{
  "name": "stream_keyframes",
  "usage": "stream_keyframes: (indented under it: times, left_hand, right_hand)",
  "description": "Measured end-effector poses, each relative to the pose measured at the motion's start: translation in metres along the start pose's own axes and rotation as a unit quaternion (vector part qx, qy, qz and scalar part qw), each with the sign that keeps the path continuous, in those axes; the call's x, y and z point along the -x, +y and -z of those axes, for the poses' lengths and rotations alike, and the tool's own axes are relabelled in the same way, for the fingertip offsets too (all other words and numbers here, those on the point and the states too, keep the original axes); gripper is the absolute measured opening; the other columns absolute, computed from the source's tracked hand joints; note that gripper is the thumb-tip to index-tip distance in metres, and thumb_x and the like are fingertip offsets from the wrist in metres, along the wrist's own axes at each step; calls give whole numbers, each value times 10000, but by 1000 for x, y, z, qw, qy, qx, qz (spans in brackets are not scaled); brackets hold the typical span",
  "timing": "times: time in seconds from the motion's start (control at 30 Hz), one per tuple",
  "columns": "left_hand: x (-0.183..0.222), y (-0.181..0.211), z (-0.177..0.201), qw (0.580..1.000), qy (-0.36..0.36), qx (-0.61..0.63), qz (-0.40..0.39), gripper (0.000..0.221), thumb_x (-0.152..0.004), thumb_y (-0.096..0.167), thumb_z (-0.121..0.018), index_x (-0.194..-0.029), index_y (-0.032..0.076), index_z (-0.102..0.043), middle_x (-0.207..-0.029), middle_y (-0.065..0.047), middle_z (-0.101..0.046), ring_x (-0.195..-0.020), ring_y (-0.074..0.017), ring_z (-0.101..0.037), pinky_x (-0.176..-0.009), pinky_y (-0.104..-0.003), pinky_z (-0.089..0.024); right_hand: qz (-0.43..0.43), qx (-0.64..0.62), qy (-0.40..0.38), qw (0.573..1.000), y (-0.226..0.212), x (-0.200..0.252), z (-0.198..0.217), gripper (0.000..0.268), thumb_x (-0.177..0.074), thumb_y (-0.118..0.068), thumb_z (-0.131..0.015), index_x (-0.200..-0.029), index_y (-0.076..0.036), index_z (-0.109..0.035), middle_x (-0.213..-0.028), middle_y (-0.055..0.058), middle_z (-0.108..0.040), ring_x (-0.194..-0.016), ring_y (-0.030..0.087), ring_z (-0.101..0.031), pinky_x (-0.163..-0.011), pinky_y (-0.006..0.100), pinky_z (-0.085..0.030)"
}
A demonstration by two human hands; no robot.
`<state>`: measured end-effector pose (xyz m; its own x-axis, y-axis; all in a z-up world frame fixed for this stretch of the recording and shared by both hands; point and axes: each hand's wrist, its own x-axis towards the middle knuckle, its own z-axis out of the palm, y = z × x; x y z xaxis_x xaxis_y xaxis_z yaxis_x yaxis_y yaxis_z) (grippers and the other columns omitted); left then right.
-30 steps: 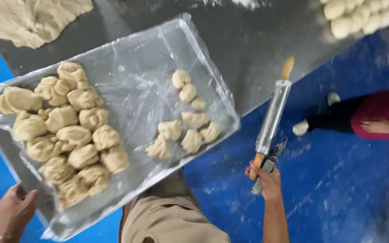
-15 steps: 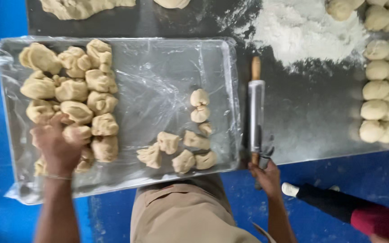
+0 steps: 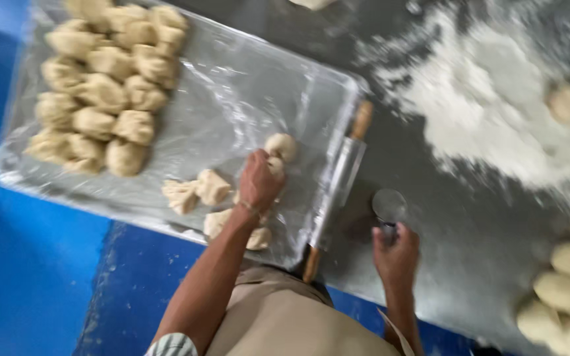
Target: The person prepares balls of dough by hand on a metal table, shaping and arranging them on a tray.
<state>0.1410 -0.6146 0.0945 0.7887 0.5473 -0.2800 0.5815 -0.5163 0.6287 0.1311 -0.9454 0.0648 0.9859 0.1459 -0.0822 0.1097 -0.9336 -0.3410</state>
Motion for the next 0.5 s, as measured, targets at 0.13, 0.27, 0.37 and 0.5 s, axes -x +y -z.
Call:
stream_keyframes:
  times: [0.13,0.27,0.37,0.5]
  left_hand:
    - [61,5,29,984,-38,143,-98,524,-796,203,-809,-1230,44,-562,-1168,-178,-596,-965,-350,-679,-852,-422,-584]
    - [88,24,57,945,-91,145,-279,578,-804,185,-854,-1287,28,-578,-1232,-204,-582,-1145,-400,-596,-994,-458,-518]
    - [37,-9,98,908,-24,111,-404,539,-729,212,-869,-1183,51,-629,-1276,-211,-605,-1199,-404,-569,-1011,-462,-477]
    - [-123,-86,166,949,95,43,-297,278,-877,141,-765,-1113,29,-668,-990,-178,-678,-929,-331,-658,-852,-428,-542]
  right_hand:
    - [-58,-443,-91,890,-73,-13,30,492,-974,-414,-607,-1281,-31,-595,-1220,183,-670,-1128,275,-691,-934,428,-612]
    - [-260,-783,-319,466,-134,-28,-15,621,-884,-552,-477,-1188,-60,-704,-1057,150,-742,-994,296,-700,-789,425,-628]
    - [-176,-807,-344,446,-150,-35,-64,251,-1065,-317,-613,-1095,-73,-665,-1035,155,-709,-930,335,-687,-641,443,-577]
    - [-141,-821,-311,457,-179,-20,-97,195,-1157,-231,-634,-1089,-49,-648,-1013,152,-663,-907,332,-657,-618,448,-548]
